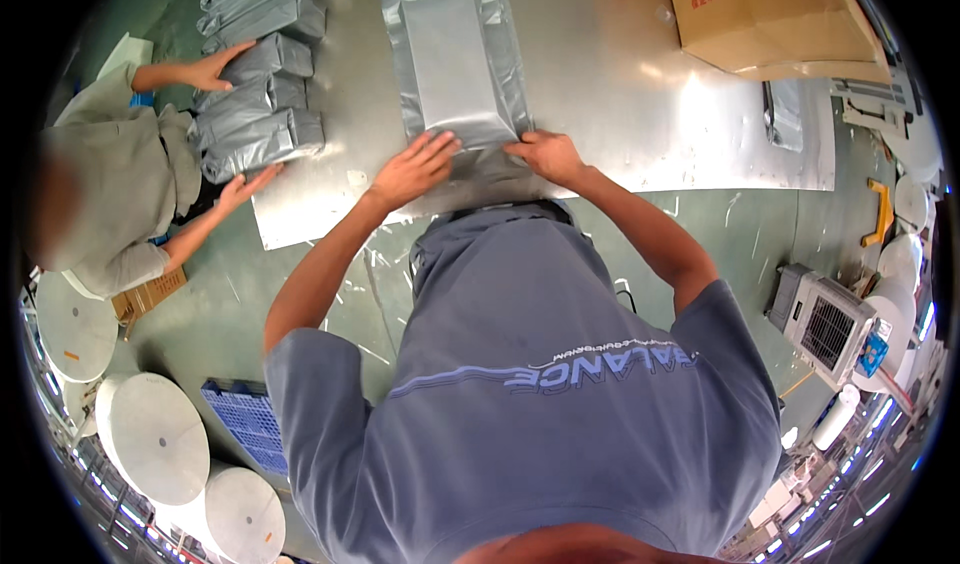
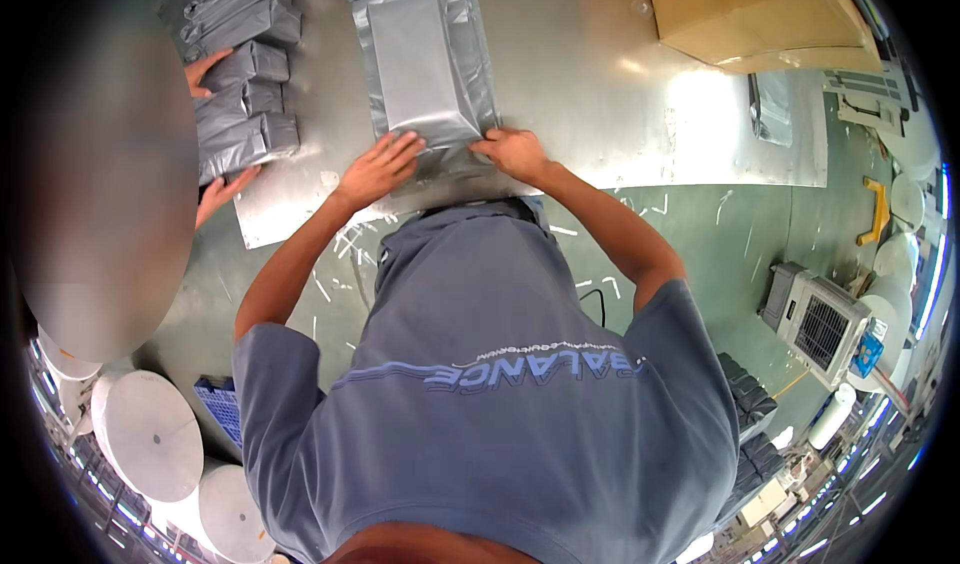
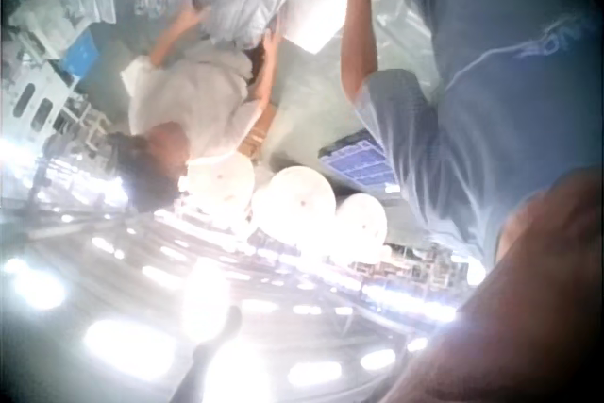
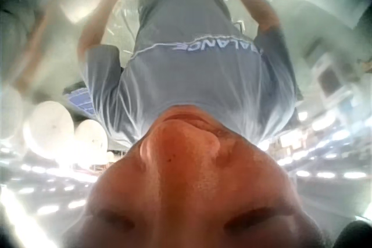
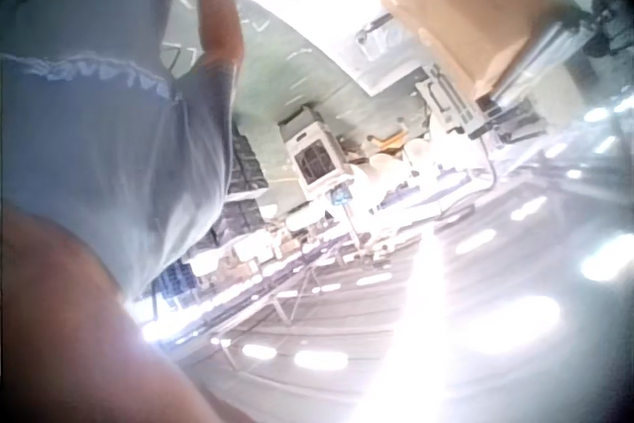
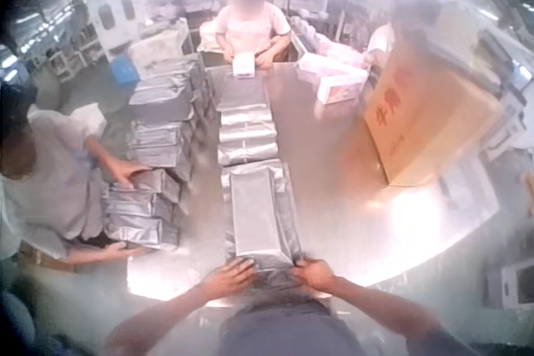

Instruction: The person repeatedly picks up small pink boxes and places them into silver shipping bags on a metal table. They fold the bags closed and move them to a stack. Coworkers are visible in the background performing similar tasks.

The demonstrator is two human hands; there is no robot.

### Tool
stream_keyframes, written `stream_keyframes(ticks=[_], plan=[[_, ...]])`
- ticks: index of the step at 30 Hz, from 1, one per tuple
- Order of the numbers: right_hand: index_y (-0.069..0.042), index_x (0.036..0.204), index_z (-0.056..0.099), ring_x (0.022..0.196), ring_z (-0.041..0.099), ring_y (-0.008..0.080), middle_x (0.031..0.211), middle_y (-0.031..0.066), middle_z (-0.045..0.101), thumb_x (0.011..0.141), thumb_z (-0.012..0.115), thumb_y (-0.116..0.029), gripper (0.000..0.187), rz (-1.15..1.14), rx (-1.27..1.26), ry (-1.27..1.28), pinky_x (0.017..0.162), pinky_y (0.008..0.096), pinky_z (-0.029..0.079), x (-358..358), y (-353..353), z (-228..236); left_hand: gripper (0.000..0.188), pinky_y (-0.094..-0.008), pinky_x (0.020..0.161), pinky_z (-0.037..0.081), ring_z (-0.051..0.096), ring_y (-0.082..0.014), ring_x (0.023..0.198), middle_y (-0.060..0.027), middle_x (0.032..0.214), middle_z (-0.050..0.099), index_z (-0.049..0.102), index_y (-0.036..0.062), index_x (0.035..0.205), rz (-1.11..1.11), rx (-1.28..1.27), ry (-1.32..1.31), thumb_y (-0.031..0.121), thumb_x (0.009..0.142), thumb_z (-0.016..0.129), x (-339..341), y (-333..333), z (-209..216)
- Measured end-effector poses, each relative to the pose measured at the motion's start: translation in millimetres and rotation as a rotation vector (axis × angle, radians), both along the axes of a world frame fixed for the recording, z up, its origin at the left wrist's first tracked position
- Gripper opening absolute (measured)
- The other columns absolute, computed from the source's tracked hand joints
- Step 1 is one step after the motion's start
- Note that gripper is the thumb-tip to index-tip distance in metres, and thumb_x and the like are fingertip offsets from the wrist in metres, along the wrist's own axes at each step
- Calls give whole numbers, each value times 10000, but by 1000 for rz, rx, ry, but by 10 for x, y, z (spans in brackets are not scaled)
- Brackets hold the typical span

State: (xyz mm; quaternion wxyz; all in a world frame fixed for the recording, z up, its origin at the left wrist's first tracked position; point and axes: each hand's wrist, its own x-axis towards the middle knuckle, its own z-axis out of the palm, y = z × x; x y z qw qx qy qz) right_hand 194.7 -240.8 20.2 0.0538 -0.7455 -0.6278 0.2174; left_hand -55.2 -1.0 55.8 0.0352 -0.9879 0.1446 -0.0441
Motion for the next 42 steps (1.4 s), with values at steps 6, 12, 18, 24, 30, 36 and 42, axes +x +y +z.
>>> stream_keyframes(ticks=[6, 12, 18, 24, 30, 36, 42], plan=[[-84, 1092, 737, 928, 694, 204, 1097, 12, 697, 990, 607, -163, 183, -402, 338, 805, 773, 353, 570, 150, 22, 71, 251, -390, 980, 555, 658, -276, 1216, -74, 1310, 695, 703, 39, 1140, 253, -901, 150, 122, 904, 677, -107, 78, -187], [-28, 887, 716, 714, 560, 90, 718, 11, 620, 1033, 655, -378, 384, -963, 333, 1170, 651, 296, 463, -17, 599, 66, 308, -308, 637, 520, 616, -102, 707, -9, 844, 684, 637, 68, 885, 1165, -2043, -80, 312, 1068, 591, 155, 53, -654], [-45, 1128, 672, 864, 719, 353, 963, 197, 750, 912, 718, -257, 306, -890, 311, 560, 801, 436, 561, -177, 795, -448, 380, -306, 769, 482, 542, -179, 800, -27, 911, 638, 624, 3, 1109, 1267, -1457, -375, 378, 1055, 594, 392, -86, -885], [-142, 1435, 537, 967, 714, 362, 1126, 157, 717, 918, 693, -186, 541, -316, 112, 425, 880, 448, 560, -283, 1243, -78, 708, -358, 847, 506, 600, -196, 955, -86, 1075, 641, 581, -5, 1265, 1351, -1563, 114, 485, 830, 849, 228, 980, -350], [-150, 1463, 537, 853, 718, 263, 1162, 119, 714, 929, 725, -157, 566, -256, 180, 680, 803, 394, 576, 45, 1706, 327, 979, -465, 1005, 495, 616, -382, 1182, -187, 1319, 614, 469, 59, 1490, 940, -314, -35, 194, 639, 934, -627, 2372, 588], [-146, 1317, 661, 924, 708, 312, 1161, 132, 698, 893, 702, -180, 427, -453, 383, 205, 817, 441, 577, 2147, 2306, 9, 749, -545, 1153, 340, 442, -381, 1414, -159, 1529, 469, 463, 140, 1522, 1208, 267, 46, 40, 818, 697, -1044, 3120, 240], [-198, 1446, 525, 1285, 568, 376, 1419, 133, 552, 832, 729, -197, 647, -547, 285, -599, 991, 493, 537, 5357, 3660, 558, 510, -569, 1132, 369, 456, -454, 1378, -224, 1457, 519, 586, 20, 1319, 1095, -452, -79, 6, 823, 705, 276, 1919, 493]])
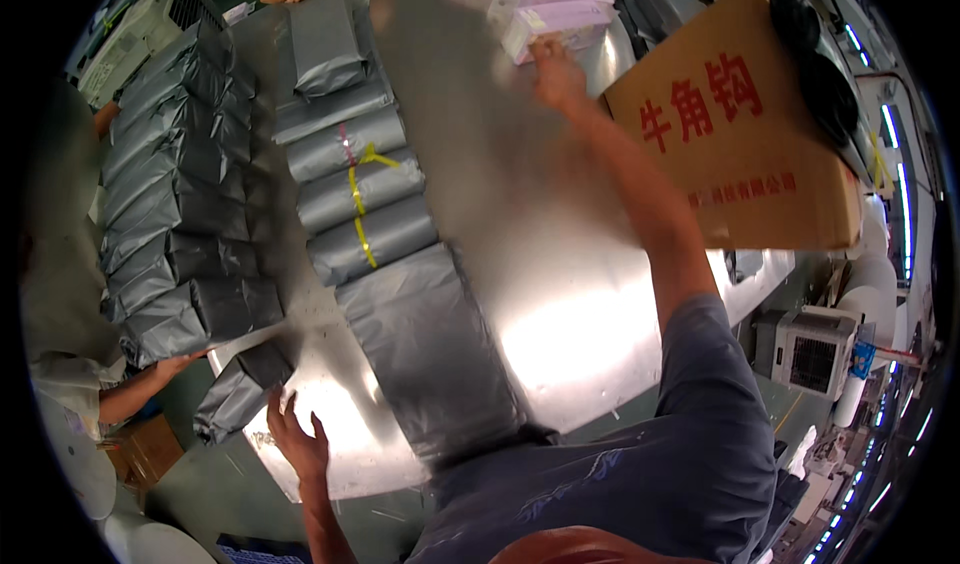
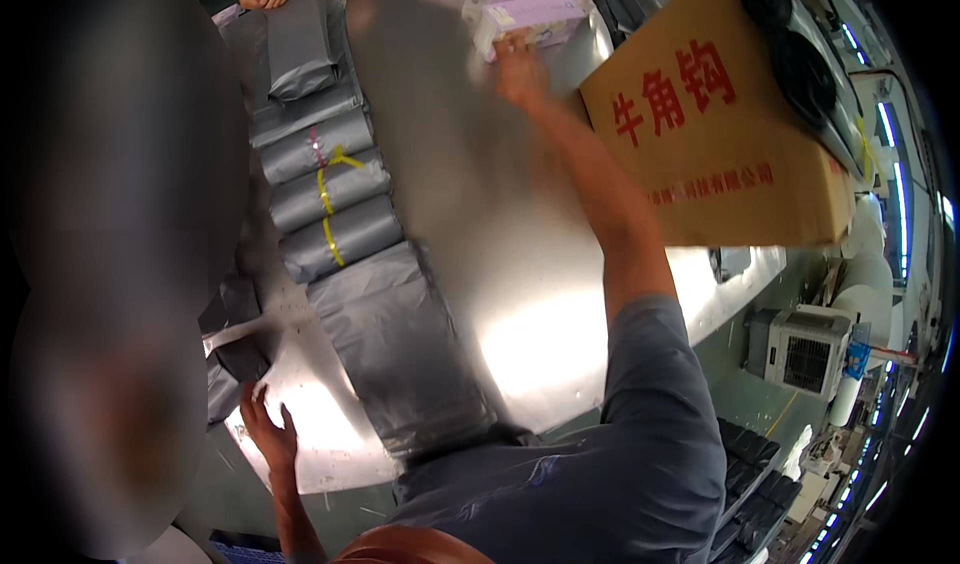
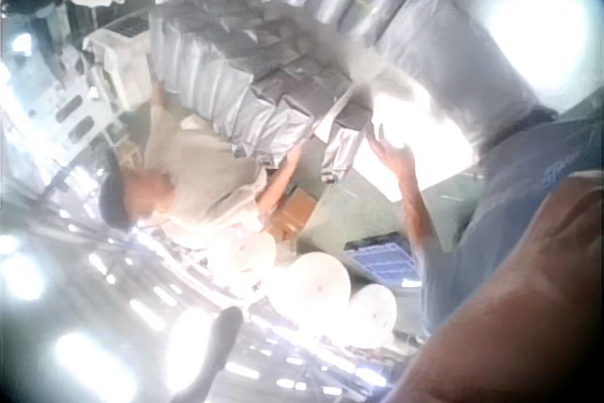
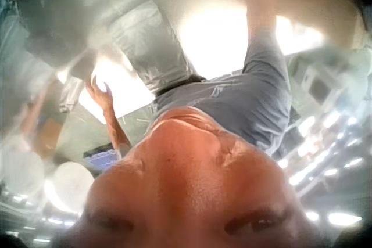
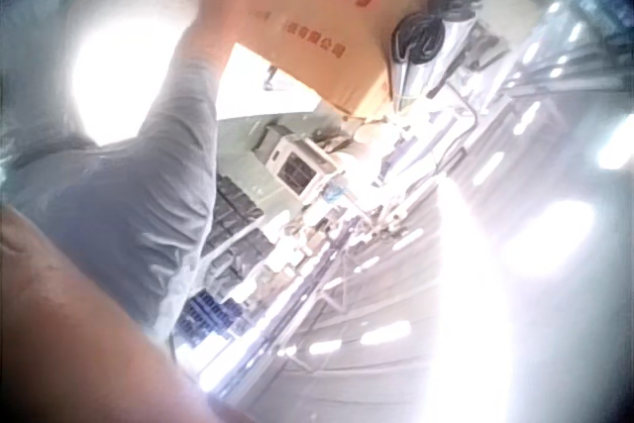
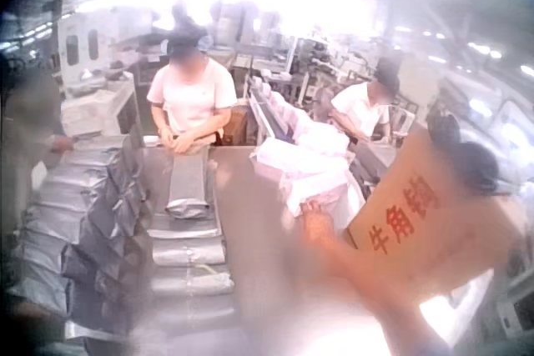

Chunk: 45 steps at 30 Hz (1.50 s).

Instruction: The person repeatedly picks up small pink boxes and places them into silver shipping bags on a metal table. They fold the bags closed and move them to a stack. Coworkers are visible in the background performing similar tasks.

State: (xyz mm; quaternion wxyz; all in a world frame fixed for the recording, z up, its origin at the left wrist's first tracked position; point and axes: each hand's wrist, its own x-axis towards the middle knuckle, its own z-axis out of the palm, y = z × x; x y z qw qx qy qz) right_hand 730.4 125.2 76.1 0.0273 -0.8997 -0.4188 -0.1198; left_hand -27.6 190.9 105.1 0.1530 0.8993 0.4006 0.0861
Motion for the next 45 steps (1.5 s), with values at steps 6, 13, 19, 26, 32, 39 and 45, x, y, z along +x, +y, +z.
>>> stream_keyframes(ticks=[6, 13, 19, 26, 32, 39, 45], plan=[[-146, 1455, 484, 1308, 535, 392, 1375, 171, 568, 671, 914, -398, 929, 322, -310, -216, 1092, 564, 435, 1391, 787, 71, 294, -511, 1044, 471, 563, -410, 1275, -160, 1216, 668, 694, 39, 1059, 0, -361, -134, -35, 776, 727, 862, -822, -79], [-38, 1237, 560, 1182, 581, 392, 1198, 169, 621, 704, 771, -102, 578, 460, 69, -69, 1059, 473, 432, -233, -225, 616, 137, -323, 886, 538, 703, -188, 939, -87, 990, 738, 714, -6, 1062, 179, -810, -519, 109, 1003, 666, 1583, -1166, -57], [-96, 1253, 666, 1247, 608, 345, 1346, 134, 616, 739, 737, 20, 532, 851, 360, 55, 1031, 443, 507, -3443, -2132, 1132, 753, -495, 1053, 521, 593, -306, 1291, -141, 1453, 567, 381, 79, 1554, 205, -2102, -927, 620, 1038, 471, 2099, -1022, -109], [-113, 1643, 219, 1270, 593, 310, 1542, 201, 447, 960, 674, -26, 825, -227, 1117, 1893, 1094, 427, 478, -5068, -3192, 726, 736, -403, 1058, 515, 595, -294, 1288, -163, 1467, 527, 291, 57, 1610, -8, -1310, -1034, 139, 986, 671, 1107, -1948, 219], [22, 1559, 319, 1269, 613, 345, 1480, 208, 524, 979, 643, -279, 729, -86, 1035, 1943, 1112, 444, 483, -5730, -3419, 511, 701, -463, 1237, 268, 245, -421, 1546, -256, 1651, 289, 291, 34, 1627, -277, -608, -808, 204, 1011, 578, 589, -2596, 513], [43, 1446, 501, 1167, 695, 327, 1345, 226, 658, 1022, 548, -337, 571, -246, 1341, 2462, 1049, 468, 554, -5698, -3796, 235, 754, -494, 1245, 269, 258, -390, 1560, -207, 1665, 307, 334, -19, 1589, -643, -421, -451, 343, 991, 615, 29, -3006, 856], [26, 1464, 497, 1194, 675, 368, 1361, 220, 651, 982, 580, -368, 628, -311, 1426, 2573, 1064, 495, 540, -5839, -4009, 179, 358, -456, 1028, 506, 605, -330, 1239, -107, 1313, 671, 664, 73, 1290, -367, -639, -575, 267, 991, 632, -79, -2679, 118]])
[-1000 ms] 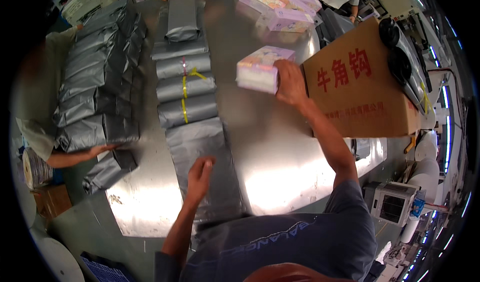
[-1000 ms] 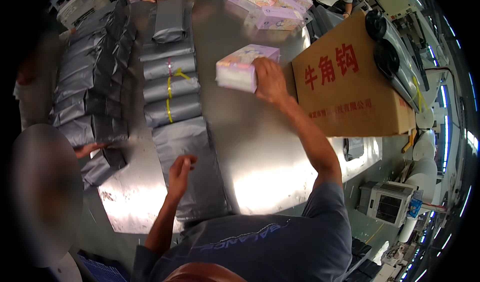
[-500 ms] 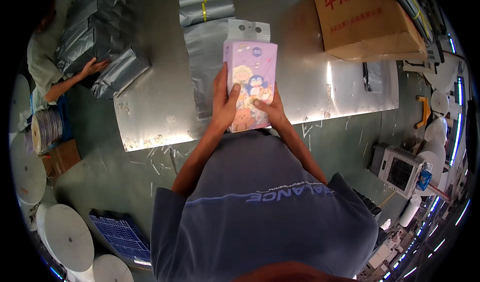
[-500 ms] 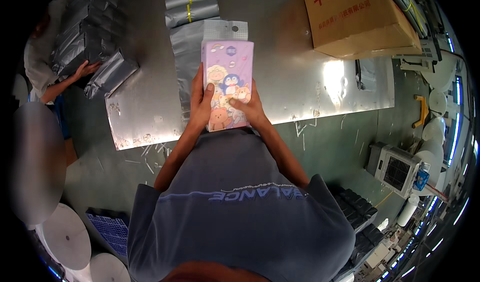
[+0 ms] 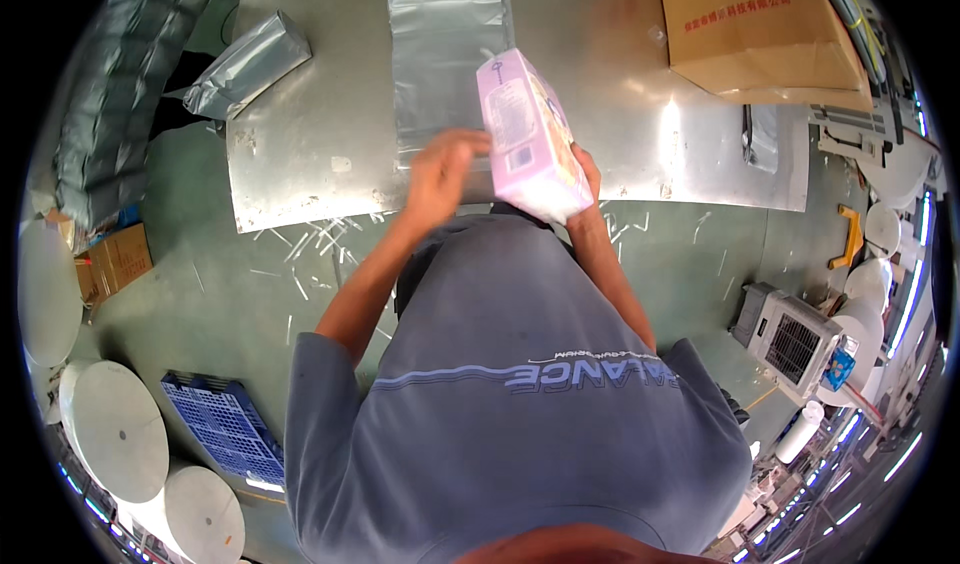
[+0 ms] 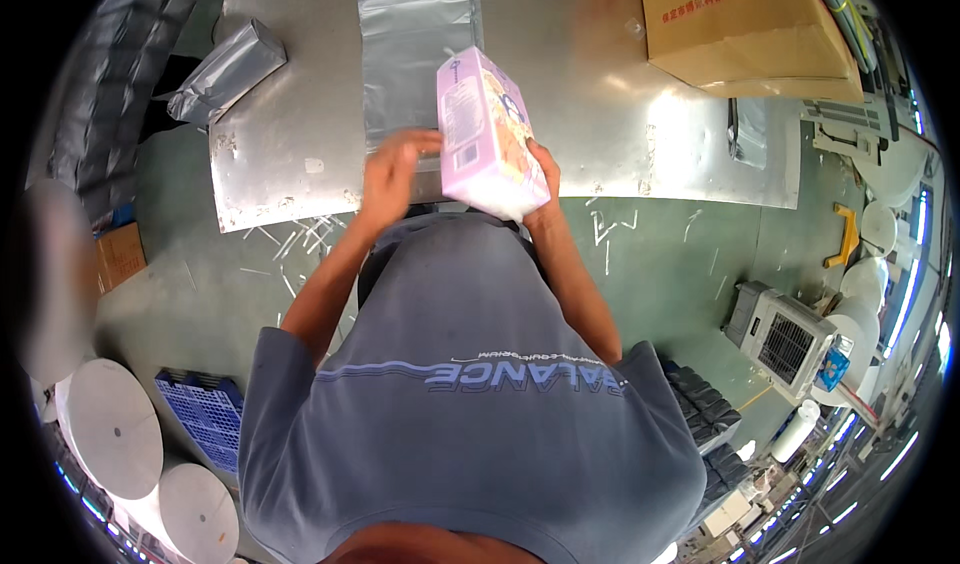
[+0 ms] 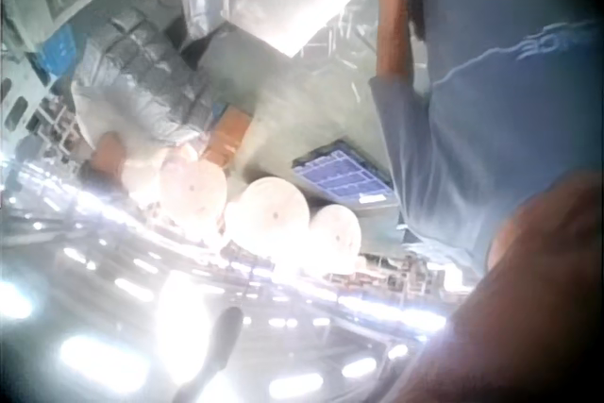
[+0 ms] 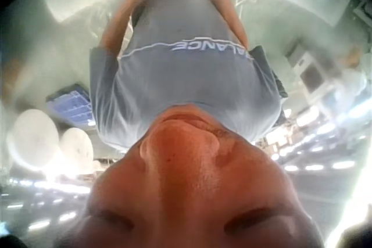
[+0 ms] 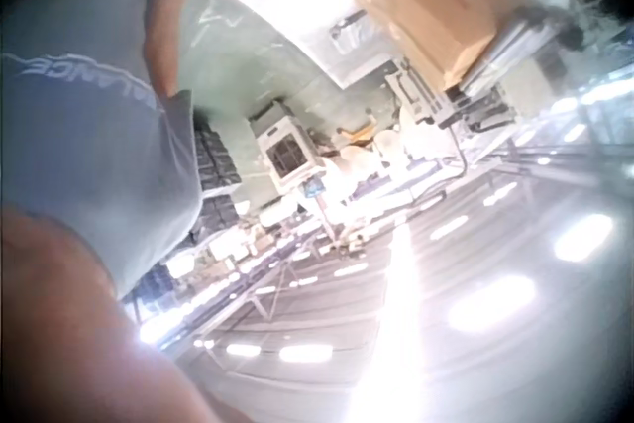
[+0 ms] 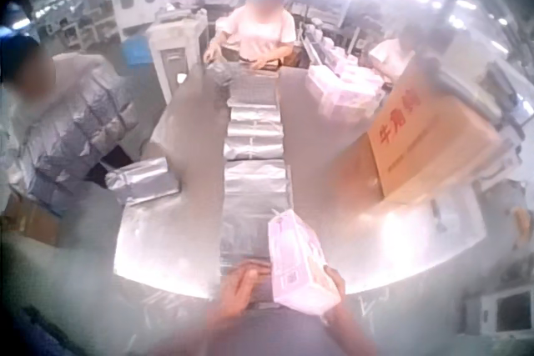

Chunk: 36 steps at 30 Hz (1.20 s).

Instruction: The person repeatedly picks up small pink boxes and places them into silver shipping bags on a metal table. They fold the bags closed and move them to a stack. Coworkers are visible in the background performing similar tasks.

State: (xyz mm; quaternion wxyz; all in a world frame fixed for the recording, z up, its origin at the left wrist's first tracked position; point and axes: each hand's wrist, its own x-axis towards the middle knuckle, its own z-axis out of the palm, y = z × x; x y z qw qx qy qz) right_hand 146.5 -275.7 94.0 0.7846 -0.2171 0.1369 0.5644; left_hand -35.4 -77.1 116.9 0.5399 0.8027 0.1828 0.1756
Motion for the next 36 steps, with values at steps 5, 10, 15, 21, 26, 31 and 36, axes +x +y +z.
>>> stream_keyframes(ticks=[5, 10, 15, 21, 26, 31, 36], plan=[[-29, 1414, 575, 1173, 664, 418, 1342, 199, 659, 1022, 481, -378, 534, -5, 5, 84, 1033, 567, 536, -26, 158, 192, 216, -469, 865, 564, 664, -361, 977, -84, 1096, 681, 694, 99, 1121, 104, 838, 406, 168, 919, 661, 165, 547, -1185], [13, 1426, 547, 1190, 656, 413, 1352, 220, 649, 996, 510, -309, 539, 129, 351, 193, 1081, 539, 508, 157, 113, 144, 198, -462, 812, 576, 699, -359, 936, -151, 1059, 713, 720, 51, 1035, -64, 780, 499, 162, 871, 713, 344, 889, -1549], [73, 1456, 482, 1177, 678, 344, 1320, 246, 649, 889, 699, -285, 704, 719, -182, -365, 1077, 446, 521, 351, 227, -39, 168, -420, 767, 567, 711, -349, 822, -181, 919, 744, 747, 21, 969, 3, 116, 169, 158, 878, 716, 376, 1322, -1162], [93, 1429, 485, 1183, 679, 358, 1368, 251, 633, 901, 683, -210, 640, 490, -161, -93, 1054, 485, 535, 509, 145, -612, 158, -408, 770, 541, 688, -300, 887, -116, 968, 700, 722, 18, 1011, 17, 392, 122, 142, 914, 723, 277, 884, -370], [82, 1416, 507, 1186, 678, 368, 1351, 250, 648, 915, 660, -220, 605, 358, -81, 91, 1066, 488, 531, 373, 177, -567, 392, -480, 1012, 471, 573, -428, 1224, -239, 1331, 593, 587, -14, 1321, 405, 320, 26, 215, 1004, 606, 262, 128, -463], [71, 1411, 527, 1184, 681, 363, 1348, 237, 657, 930, 636, -235, 580, 287, -81, 105, 1067, 482, 532, 176, 253, -509, 594, -504, 1202, 321, 410, -485, 1422, -326, 1556, 401, 400, -114, 1494, 292, 233, 9, 267, 1053, 516, 396, -345, -413], [70, 1406, 530, 1150, 699, 351, 1337, 231, 665, 930, 642, -242, 580, 279, -95, 83, 1047, 464, 546, 200, 270, -515, 528, -494, 1126, 410, 494, -451, 1347, -275, 1509, 476, 509, -52, 1428, 167, 241, 73, 294, 1033, 561, 154, -322, -201]])
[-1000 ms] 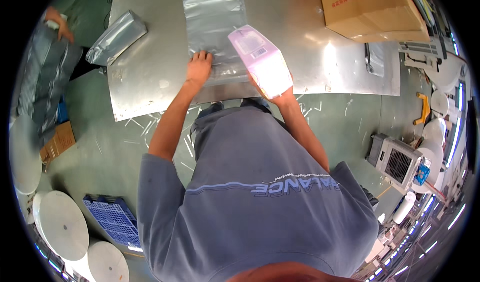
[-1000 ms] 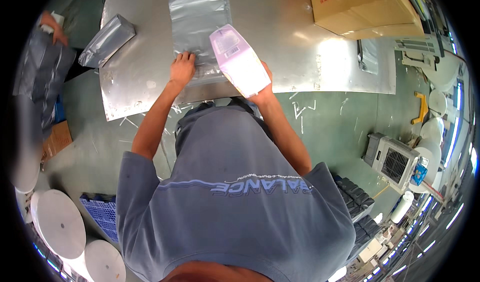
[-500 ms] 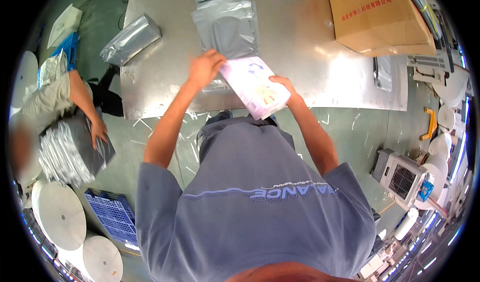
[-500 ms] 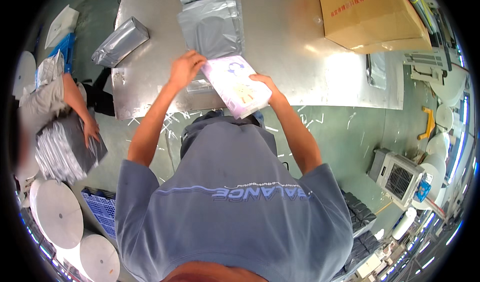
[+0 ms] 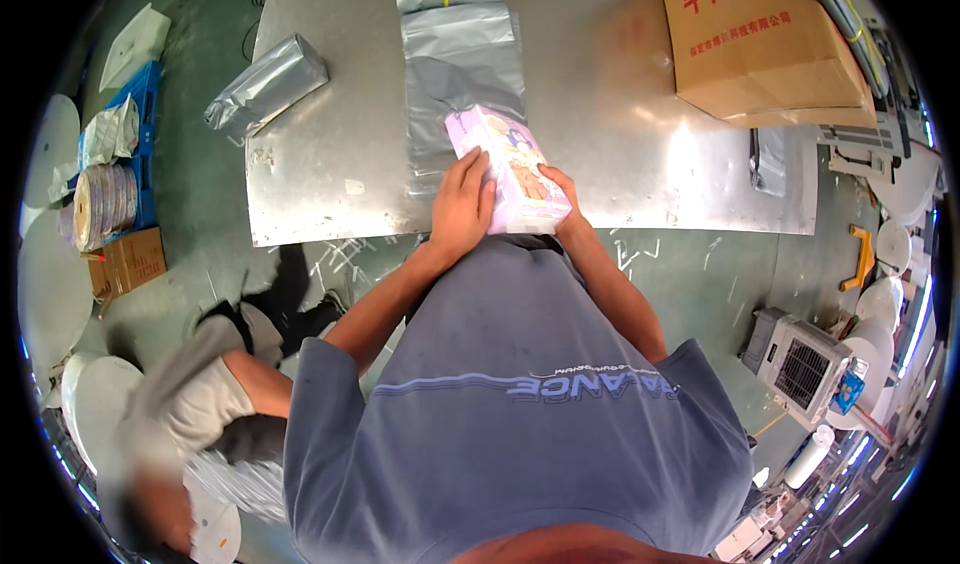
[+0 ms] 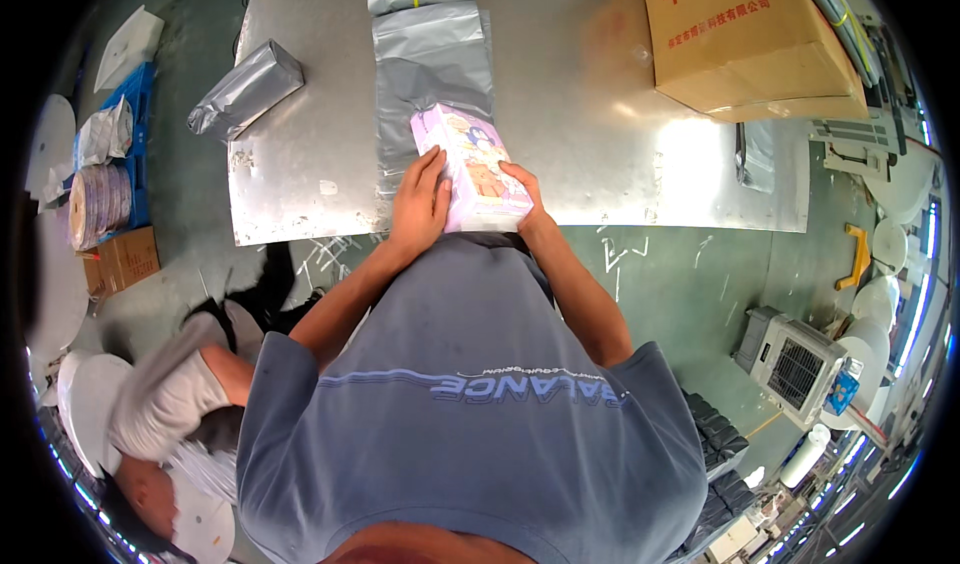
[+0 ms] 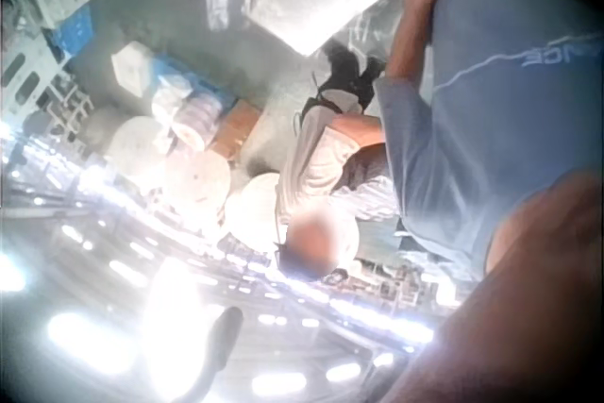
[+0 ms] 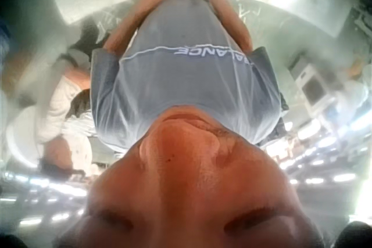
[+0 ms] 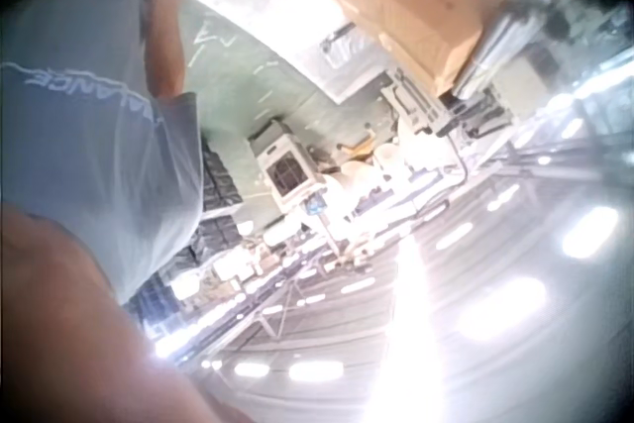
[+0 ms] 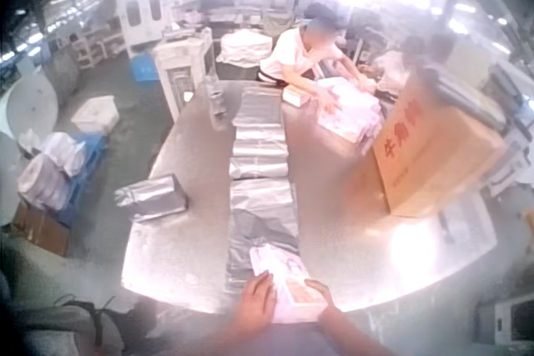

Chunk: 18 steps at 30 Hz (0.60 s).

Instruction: The person repeatedly picks up small pink boxes and places them into silver shipping bags on a metal table. They fold the bags closed and move them to a stack. Coworkers are visible in the background performing similar tasks.

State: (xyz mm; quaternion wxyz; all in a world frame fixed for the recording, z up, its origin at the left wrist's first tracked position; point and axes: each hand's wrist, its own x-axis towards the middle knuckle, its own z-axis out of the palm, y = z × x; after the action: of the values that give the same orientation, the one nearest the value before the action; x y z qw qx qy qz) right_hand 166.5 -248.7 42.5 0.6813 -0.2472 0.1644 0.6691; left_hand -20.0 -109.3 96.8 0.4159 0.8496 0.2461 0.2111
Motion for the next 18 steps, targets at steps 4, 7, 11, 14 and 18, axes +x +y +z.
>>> stream_keyframes(ticks=[4, 7, 11, 14, 18], plan=[[62, 1405, 538, 1132, 707, 336, 1313, 217, 681, 935, 638, -283, 591, -15, -17, -27, 1039, 449, 550, -18, -42, -97, 401, -473, 986, 502, 612, -401, 1200, -219, 1339, 631, 636, -9, 1277, 328, -15, 78, 283, 1003, 619, 138, 474, -441], [59, 1409, 535, 1158, 694, 338, 1314, 212, 679, 934, 636, -305, 607, 6, -15, -39, 1051, 449, 541, -42, 16, -54, 287, -492, 841, 540, 689, -425, 988, -228, 1083, 726, 691, 6, 1116, 438, -221, 194, 255, 978, 659, 392, 1073, -897], [53, 1421, 545, 1105, 695, 270, 1277, 168, 693, 971, 663, -263, 562, -156, -217, -491, 988, 401, 548, -173, 66, -104, 238, -555, 715, 538, 678, -482, 780, -223, 886, 728, 681, 47, 968, 185, -74, 216, 282, 976, 646, 365, 875, -853], [20, 1351, 636, 1045, 693, 236, 1210, 135, 712, 1009, 681, -303, 473, 14, -507, -1111, 906, 339, 539, -253, 91, -288, 197, -569, 736, 542, 684, -472, 800, -216, 880, 727, 666, 51, 978, 101, 111, 436, 242, 977, 618, 173, 674, -873], [-40, 1166, 704, 921, 694, 421, 1021, 233, 705, 906, 686, -187, 299, 194, -575, -1929, 814, 464, 555, -113, 379, -337, 210, -569, 750, 554, 705, -453, 829, -228, 880, 725, 662, 53, 1001, 194, 184, 418, 244, 963, 585, -143, 865, -1294]])
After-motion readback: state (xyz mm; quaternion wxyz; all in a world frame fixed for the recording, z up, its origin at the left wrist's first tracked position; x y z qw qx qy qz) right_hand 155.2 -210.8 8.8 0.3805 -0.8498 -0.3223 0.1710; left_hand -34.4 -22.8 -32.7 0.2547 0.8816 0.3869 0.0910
